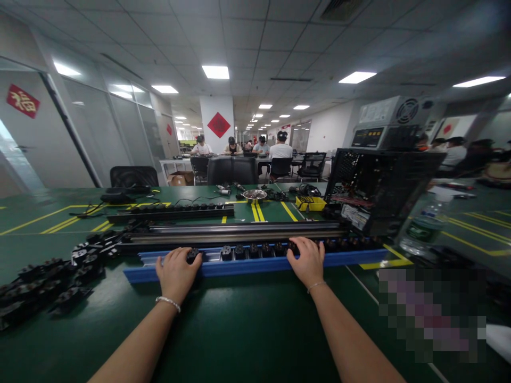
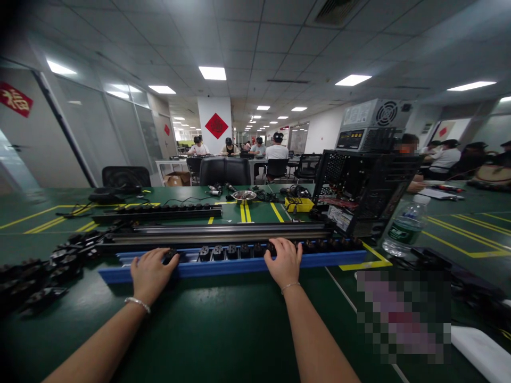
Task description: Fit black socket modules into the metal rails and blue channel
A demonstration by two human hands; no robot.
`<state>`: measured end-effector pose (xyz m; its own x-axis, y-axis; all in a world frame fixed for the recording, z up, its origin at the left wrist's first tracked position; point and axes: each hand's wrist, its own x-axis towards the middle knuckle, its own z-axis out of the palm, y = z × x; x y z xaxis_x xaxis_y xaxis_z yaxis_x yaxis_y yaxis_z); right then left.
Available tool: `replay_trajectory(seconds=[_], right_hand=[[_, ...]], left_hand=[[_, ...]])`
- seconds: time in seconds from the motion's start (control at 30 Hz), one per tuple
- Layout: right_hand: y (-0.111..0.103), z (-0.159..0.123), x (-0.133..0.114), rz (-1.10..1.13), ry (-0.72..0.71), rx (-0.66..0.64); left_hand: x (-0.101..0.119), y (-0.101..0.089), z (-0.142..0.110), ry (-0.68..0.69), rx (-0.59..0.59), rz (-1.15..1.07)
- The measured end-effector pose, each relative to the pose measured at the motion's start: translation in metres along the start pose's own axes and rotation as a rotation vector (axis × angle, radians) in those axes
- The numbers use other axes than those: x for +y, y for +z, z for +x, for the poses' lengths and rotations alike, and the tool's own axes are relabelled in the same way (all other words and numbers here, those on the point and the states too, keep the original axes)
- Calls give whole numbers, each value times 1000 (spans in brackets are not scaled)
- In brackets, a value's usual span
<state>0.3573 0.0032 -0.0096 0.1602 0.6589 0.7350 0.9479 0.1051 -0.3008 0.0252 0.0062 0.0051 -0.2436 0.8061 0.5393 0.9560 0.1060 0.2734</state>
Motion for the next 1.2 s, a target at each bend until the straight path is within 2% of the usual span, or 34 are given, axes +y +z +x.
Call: replay_trajectory(seconds=[0.33, 0.57, 0.77, 0.93, 1.07, 1.2], right_hand=[[-3, 0, -1, -17, -2, -32], [-3, 0, -1, -7, -3, -32], [-2, 0, 0, -15, -13, -30], [-3, 0, 0, -17, -9, -43], [-2, 0, 1, -20, -2, -49], [-2, 0, 2, -21, -4, -58]], left_hand=[[-5, -3, 3, -23, -6, -4], [-31, -7, 12, -142, -9, 50], [-48, -4, 17, -178, -8, 33], [-72, -5, 25, -237, -12, 44], [-88, -6, 31, -186, -30, 55], [-99, 0, 33, -143, 21, 52]])
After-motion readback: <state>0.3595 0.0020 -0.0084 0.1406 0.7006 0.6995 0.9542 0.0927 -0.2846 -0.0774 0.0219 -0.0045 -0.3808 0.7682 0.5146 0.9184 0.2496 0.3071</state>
